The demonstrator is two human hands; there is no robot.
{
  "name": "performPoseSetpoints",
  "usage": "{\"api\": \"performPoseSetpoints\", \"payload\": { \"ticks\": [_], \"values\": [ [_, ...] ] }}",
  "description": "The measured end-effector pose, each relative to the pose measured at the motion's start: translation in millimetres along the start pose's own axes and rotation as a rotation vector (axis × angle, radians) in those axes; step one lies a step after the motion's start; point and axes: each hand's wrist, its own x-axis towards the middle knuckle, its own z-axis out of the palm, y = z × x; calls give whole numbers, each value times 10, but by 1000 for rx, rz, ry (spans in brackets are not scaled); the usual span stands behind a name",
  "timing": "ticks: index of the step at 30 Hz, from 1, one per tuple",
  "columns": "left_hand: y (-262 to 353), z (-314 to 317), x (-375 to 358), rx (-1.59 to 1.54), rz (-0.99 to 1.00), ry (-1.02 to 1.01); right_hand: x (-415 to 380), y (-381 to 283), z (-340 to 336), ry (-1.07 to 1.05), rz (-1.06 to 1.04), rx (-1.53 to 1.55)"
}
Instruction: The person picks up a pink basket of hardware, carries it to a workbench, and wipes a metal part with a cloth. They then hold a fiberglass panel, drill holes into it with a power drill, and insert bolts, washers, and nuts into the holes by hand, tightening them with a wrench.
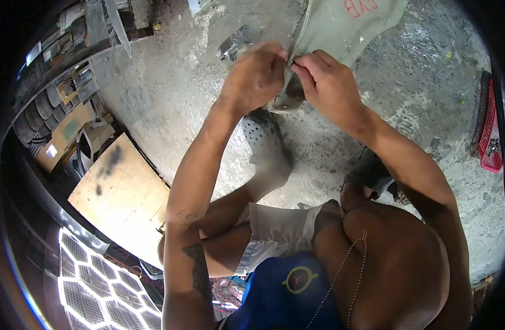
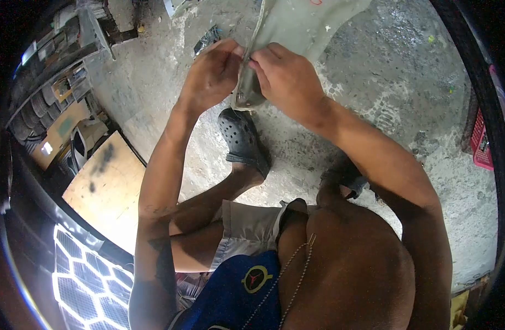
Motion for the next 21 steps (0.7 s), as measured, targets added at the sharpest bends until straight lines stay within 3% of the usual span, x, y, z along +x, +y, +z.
{"api": "performPoseSetpoints", "payload": {
  "ticks": [4, 9, 13, 15, 19, 21],
  "values": [
    [11, -25, 34, 19, 27, -14, 0, -22, 9, 22, 10, -36],
    [85, -74, 63, -24, -170, -136, -14, -74, -36, -6, 12, -123],
    [-103, -3, 79, -161, -68, -135, -34, -54, 4, 23, -1, -102],
    [-63, -78, 103, -196, -198, -273, -35, -34, 18, 17, -11, -106],
    [43, -157, 143, -294, -303, -338, -45, 9, 69, 31, -3, -54],
    [85, -176, 195, -448, -554, -409, -43, 25, 72, 38, -15, -51]
  ]
}}
